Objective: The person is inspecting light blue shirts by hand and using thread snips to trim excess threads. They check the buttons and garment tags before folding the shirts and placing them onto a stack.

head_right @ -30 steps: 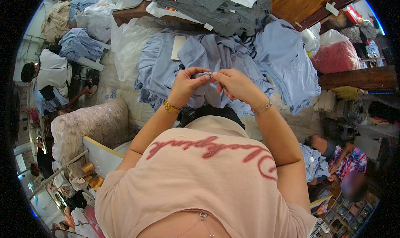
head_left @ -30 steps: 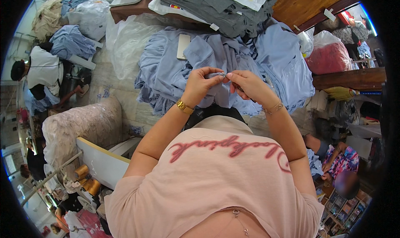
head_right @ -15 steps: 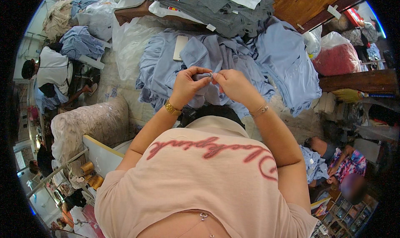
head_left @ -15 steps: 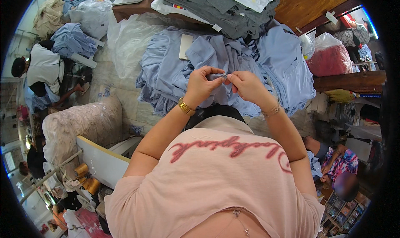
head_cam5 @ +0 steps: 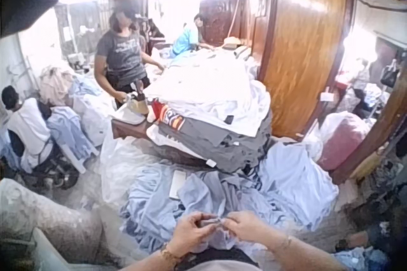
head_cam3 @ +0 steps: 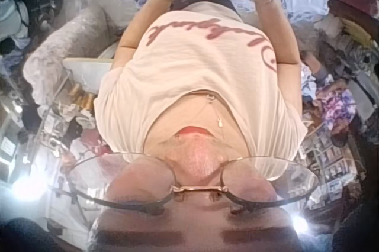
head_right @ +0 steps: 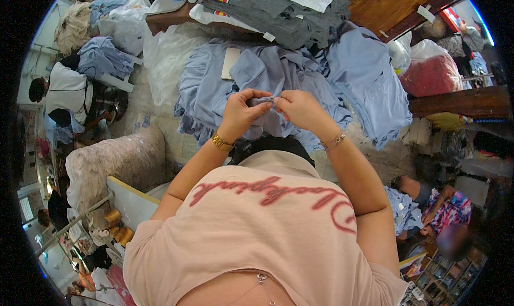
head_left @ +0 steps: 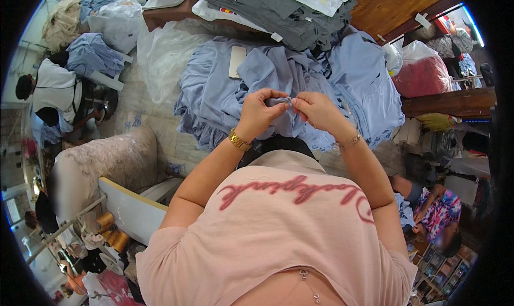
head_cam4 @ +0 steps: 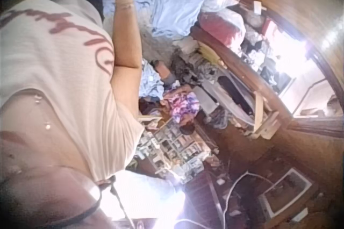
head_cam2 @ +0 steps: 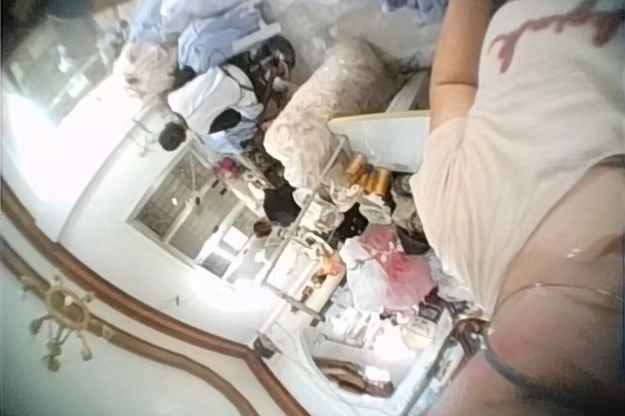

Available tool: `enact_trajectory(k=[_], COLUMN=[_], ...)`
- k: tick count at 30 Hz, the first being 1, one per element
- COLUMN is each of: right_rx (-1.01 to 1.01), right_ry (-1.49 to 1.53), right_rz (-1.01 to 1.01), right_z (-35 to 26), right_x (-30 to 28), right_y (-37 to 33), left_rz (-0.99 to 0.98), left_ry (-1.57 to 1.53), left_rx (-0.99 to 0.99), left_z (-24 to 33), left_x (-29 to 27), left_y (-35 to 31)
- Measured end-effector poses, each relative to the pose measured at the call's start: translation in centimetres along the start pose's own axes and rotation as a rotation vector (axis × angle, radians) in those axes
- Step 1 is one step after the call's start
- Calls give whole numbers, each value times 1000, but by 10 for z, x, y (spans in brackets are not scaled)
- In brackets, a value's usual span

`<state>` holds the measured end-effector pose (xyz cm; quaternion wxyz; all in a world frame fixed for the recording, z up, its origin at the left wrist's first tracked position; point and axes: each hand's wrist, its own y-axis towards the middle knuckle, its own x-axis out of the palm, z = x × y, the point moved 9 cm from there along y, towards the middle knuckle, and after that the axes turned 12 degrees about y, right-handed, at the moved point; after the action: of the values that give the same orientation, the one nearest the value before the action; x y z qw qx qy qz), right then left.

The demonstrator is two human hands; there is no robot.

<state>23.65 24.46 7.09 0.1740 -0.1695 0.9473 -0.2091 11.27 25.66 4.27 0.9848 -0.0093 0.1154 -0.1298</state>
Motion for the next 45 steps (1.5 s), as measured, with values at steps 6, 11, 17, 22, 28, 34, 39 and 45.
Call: enact_trajectory(k=[6, 11, 17, 22, 28, 34, 39, 45], right_rx=[18, -203, -526, -352, -181, -267, -255, -142], right_ry=[36, -44, -29, 236, 483, 336, 302, 692], right_rz=[-23, 167, 191, 124, 100, 135, 58, -52], right_z=[0, -13, -35, -13, -12, -23, -24, -9], right_x=[-3, -16, 1, 2, 4, 7, 10, 19], right_y=[-7, -6, -5, 7, 8, 4, 6, 15], left_rz=[-79, -37, 81, -144, -22, 67, -2, -49], left_ry=[-135, -213, -119, -211, 67, 279, 62, -239], left_rx=[-142, -93, 84, -20, 314, 135, 58, 45], left_z=[-7, -8, 4, 6, 30, 42, 24, 13], left_x=[3, 1, -9, -9, -18, -26, -25, -21], left_y=[-3, 0, 1, 2, 0, -9, -10, -8])
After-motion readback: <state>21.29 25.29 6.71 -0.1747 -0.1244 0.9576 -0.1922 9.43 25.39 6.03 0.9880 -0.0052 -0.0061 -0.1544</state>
